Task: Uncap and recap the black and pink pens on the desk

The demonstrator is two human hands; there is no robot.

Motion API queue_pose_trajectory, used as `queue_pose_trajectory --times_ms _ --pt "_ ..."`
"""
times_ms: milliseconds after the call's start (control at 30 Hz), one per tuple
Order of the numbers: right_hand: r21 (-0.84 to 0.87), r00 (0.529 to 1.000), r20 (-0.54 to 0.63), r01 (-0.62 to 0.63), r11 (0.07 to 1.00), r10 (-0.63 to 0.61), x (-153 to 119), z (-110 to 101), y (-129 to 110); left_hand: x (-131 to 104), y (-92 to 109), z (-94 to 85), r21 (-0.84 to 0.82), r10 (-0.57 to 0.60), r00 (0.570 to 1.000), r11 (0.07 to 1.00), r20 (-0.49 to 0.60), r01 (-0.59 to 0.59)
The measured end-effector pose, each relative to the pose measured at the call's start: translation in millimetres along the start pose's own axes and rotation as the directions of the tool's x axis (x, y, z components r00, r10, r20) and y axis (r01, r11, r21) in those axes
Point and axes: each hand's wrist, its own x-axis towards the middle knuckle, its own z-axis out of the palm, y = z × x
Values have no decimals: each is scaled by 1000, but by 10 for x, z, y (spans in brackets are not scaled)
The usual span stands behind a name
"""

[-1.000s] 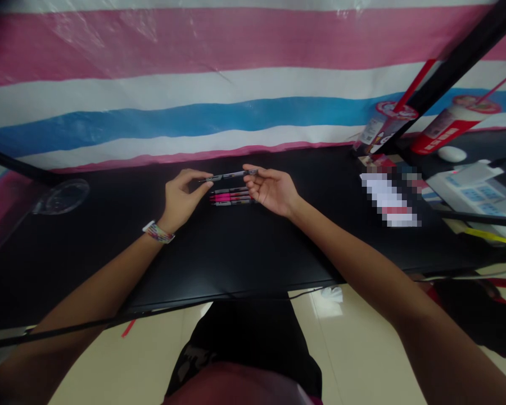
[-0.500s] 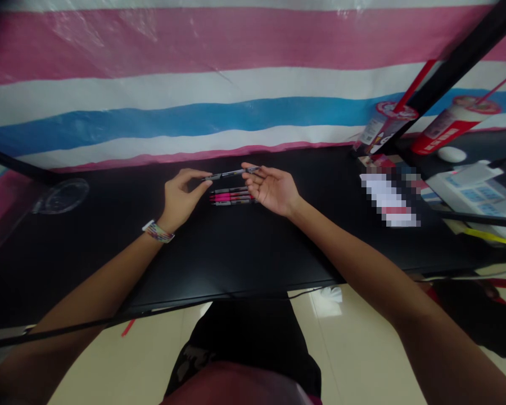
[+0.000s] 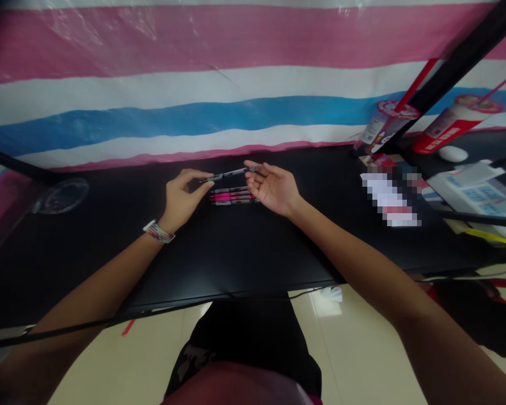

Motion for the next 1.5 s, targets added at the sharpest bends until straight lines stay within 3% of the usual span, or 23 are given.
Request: queue_pose_trajectory --times_ms 200,400,700,933,1167,1500 --pt "33 999 -47 26 999 -24 -3 54 47 -3 -7 4 2 -16 1000 1000 14 16" --pt "-109 983 -81 154 982 -163 -18 112 111 -7 -26 -2 21 1 997 1000 71 -2" --pt "-155 978 -72 184 971 -197 -57 156 119 15 22 -30 77 48 988 995 146 -60" --pt "-96 980 -106 158 983 -168 -43 146 82 -8 7 -7 40 71 990 996 124 -77" --pt "59 997 -29 -71 996 73 -30 88 16 -13 -15 2 30 47 995 998 85 -50" --pt "135 995 -59 -73 988 82 7 86 57 -17 48 13 50 81 992 995 100 -87"
